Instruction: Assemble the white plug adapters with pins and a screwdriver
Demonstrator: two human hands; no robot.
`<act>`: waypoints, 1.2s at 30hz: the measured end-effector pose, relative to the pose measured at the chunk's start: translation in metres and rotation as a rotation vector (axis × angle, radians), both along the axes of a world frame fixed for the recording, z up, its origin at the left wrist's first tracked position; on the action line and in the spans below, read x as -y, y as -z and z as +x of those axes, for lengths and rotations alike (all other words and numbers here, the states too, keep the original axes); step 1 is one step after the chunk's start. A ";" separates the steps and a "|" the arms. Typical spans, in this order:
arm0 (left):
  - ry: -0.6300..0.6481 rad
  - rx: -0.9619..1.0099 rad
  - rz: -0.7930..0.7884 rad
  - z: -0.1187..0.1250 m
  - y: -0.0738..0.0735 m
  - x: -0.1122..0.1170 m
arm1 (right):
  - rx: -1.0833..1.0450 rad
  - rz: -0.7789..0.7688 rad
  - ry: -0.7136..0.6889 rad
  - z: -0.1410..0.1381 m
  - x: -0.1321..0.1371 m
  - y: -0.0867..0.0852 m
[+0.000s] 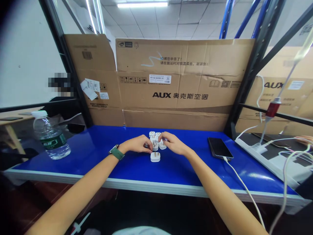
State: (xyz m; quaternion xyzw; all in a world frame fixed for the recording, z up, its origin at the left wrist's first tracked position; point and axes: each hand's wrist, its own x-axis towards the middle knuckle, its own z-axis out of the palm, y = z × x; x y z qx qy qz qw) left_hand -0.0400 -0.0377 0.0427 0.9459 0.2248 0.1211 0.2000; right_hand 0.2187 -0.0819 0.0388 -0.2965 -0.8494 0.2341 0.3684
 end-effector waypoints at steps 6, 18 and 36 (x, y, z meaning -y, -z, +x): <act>-0.084 -0.070 -0.153 0.000 -0.006 0.011 | 0.433 -0.117 -0.063 -0.006 0.009 -0.001; -0.060 0.008 0.011 0.006 -0.012 0.018 | 0.410 -0.041 -0.064 -0.009 0.011 0.003; -0.160 0.423 0.042 0.016 -0.003 0.006 | -0.150 0.085 0.287 -0.010 -0.008 0.007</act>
